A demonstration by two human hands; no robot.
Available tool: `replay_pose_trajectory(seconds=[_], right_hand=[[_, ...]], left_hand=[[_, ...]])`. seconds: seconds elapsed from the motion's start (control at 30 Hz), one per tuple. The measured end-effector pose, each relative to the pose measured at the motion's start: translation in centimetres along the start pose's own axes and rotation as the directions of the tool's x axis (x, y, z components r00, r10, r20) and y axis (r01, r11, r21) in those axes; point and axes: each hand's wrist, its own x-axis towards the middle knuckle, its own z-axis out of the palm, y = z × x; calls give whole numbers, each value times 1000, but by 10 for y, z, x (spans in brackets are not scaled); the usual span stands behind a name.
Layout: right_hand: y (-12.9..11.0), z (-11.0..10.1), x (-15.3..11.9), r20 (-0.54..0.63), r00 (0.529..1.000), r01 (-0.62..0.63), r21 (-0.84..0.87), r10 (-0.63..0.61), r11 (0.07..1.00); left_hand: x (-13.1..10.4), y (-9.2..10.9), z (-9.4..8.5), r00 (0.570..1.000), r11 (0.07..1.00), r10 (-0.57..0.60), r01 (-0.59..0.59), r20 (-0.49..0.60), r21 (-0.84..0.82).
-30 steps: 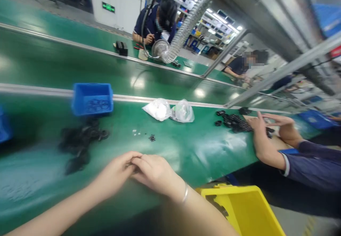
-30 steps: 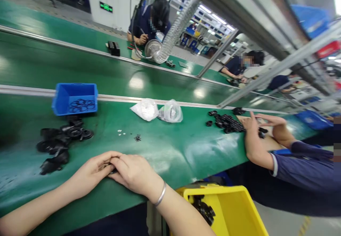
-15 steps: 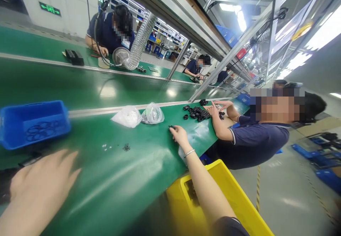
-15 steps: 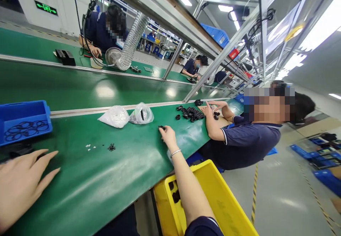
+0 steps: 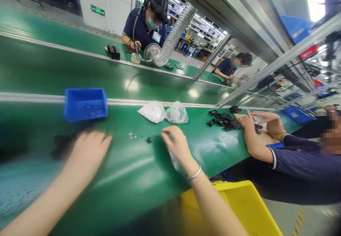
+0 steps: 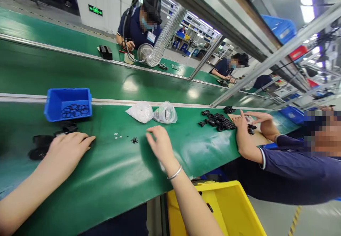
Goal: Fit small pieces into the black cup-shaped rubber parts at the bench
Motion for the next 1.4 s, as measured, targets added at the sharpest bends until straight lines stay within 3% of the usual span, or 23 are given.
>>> replay_pose_trajectory(seconds=[0.03, 0.1, 0.2, 0.33, 0.53, 0.7, 0.77, 0.8, 0.87, 0.93, 1.0, 1.07, 1.13, 1.23, 1.3, 1.4], right_hand=[[-16, 9, 2, 101, 990, 98, 6, -98, 995], [-40, 26, 7, 214, 961, 183, -26, -173, 983], [-56, 50, 15, 240, 959, 187, -134, -151, 973], [-58, 67, 25, 289, 943, 226, -203, -163, 953], [-58, 69, 26, 334, 925, 269, -240, -181, 933], [-59, 55, 2, 386, 907, 238, -138, -169, 961], [-58, 51, -11, 386, 911, 188, -80, -143, 979], [-57, 49, -17, 377, 917, 163, -54, -131, 985], [-55, 47, -26, 349, 930, 129, -10, -117, 992], [-53, 46, -30, 327, 939, 104, 16, -104, 994], [-52, 47, -31, 321, 943, 83, 33, -89, 996], [-51, 49, -30, 317, 946, 62, 41, -72, 997], [-49, 51, -30, 303, 951, 40, 53, -54, 998], [-48, 52, -30, 297, 954, -1, 79, -22, 997], [-48, 52, -29, 306, 952, -20, 95, -10, 995], [-48, 51, -26, 320, 947, -27, 105, -8, 994]], left_hand=[[0, 3, 1, 999, 998, 34, -37, 38, 59], [-1, 10, 3, 990, 985, 92, -107, 110, 138], [-5, 21, 7, 979, 981, 147, -163, 139, 106], [-8, 31, 12, 971, 982, 176, -184, 160, 32], [-7, 34, 8, 968, 987, 160, -152, 191, -56], [-8, 33, 2, 975, 941, 123, -55, 185, -333], [-9, 36, 1, 979, 849, 73, 38, 189, -528], [-9, 38, 0, 973, 759, 39, 119, 226, -641], [-10, 43, -3, 933, 459, -13, 326, 361, -827], [-9, 48, -7, 863, 66, -6, 504, 505, -861], [-8, 51, -10, 808, -260, 8, 570, 589, -779], [-7, 51, -10, 769, -448, -2, 570, 639, -688], [-6, 49, -9, 750, -537, -25, 548, 661, -642], [-5, 47, -5, 752, -564, -31, 530, 658, -633], [-6, 46, -3, 759, -523, -3, 554, 652, -648], [-7, 45, -3, 775, -371, 44, 598, 630, -710]])
